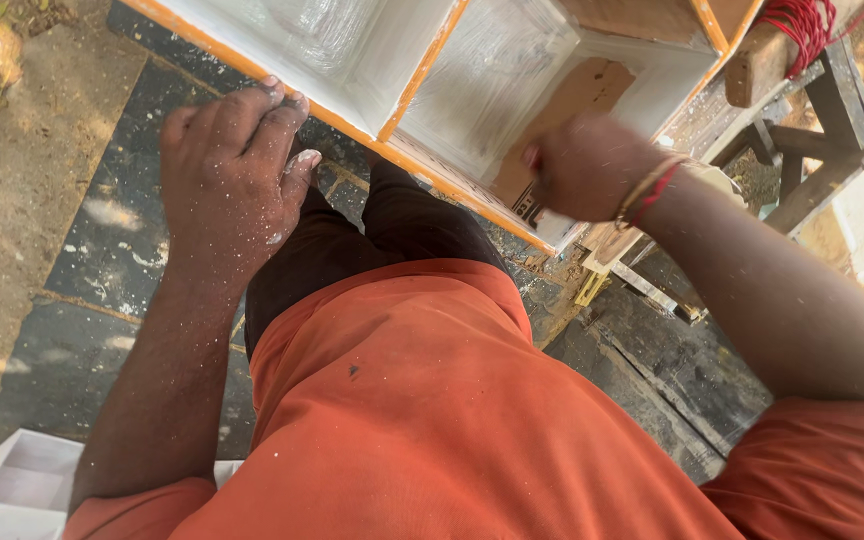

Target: The person applies a white substance to the inner surfaces of a wooden box using a brush and their fingers. They dip the brush into a container, spread the substance across the wood, and use their hand to rub it into the joints and flat surfaces.

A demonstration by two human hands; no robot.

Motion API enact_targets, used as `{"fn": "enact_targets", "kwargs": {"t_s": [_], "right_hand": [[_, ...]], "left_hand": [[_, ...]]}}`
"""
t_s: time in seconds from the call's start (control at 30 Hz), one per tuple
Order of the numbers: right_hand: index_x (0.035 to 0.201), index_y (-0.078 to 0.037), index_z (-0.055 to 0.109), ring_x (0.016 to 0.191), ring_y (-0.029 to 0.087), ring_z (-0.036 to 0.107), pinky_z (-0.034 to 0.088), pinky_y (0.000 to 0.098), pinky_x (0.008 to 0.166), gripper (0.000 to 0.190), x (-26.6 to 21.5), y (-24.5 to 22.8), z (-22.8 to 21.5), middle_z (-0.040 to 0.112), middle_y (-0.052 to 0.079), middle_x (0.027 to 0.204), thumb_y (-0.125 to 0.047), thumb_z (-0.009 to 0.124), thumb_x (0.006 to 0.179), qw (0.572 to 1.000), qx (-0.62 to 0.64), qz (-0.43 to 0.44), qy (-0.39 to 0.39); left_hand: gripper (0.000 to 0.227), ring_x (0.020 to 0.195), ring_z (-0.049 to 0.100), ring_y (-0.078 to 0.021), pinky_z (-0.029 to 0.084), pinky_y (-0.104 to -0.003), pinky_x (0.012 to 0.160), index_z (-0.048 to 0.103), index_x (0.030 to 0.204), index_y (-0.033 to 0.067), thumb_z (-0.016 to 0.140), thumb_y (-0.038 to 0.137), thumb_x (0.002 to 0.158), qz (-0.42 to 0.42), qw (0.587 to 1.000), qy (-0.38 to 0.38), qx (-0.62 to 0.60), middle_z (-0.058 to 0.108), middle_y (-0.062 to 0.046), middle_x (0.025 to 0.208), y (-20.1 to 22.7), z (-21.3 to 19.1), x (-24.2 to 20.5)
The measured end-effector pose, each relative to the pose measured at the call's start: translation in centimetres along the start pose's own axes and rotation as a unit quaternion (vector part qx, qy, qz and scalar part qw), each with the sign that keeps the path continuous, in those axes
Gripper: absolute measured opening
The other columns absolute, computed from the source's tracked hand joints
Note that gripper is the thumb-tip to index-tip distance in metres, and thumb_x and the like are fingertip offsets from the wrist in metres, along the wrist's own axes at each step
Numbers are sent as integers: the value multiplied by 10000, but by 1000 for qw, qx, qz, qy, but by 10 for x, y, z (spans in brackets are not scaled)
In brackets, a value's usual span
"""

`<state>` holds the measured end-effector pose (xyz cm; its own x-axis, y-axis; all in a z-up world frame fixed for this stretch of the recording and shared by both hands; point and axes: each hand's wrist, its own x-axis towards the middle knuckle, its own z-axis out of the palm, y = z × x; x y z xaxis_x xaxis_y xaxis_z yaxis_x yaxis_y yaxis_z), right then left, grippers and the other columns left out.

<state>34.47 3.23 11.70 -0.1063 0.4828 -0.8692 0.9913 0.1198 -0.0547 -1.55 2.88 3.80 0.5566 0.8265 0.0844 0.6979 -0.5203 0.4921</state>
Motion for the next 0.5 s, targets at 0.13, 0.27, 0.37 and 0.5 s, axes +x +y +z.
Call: {"fn": "enact_targets", "kwargs": {"t_s": [0.13,0.27,0.37,0.5], "right_hand": [[874,-43,707,708,359,699,570,467,683,193,-9,11,-3,724,177,750,-216,630,836,980,187,-63,-38],[925,-41,696,773,292,709,554,445,703,271,0,41,-11,723,147,835,-286,687,808,958,237,-76,142],[867,-58,702,730,326,714,577,444,752,312,32,44,9,722,179,808,-275,527,1007,995,96,-10,35],[908,-42,699,784,334,720,593,504,796,301,106,16,45,725,198,867,-247,502,1008,986,164,-16,-38]], "left_hand": [[392,1219,601,-186,389,-422,1069,707,1335,70,832,264,1018,5,999,15,35,632,-54,1339,7,0,8],[453,1163,594,-198,397,-423,1033,713,1231,50,877,386,974,-10,996,19,90,652,-57,1287,25,-8,19],[528,1067,575,-221,395,-429,978,725,1315,68,894,410,951,21,994,-19,104,644,-42,1134,38,-10,44],[660,1078,552,-218,395,-428,972,687,1420,100,888,401,867,73,988,-75,114,647,-42,1157,52,-9,77]]}}
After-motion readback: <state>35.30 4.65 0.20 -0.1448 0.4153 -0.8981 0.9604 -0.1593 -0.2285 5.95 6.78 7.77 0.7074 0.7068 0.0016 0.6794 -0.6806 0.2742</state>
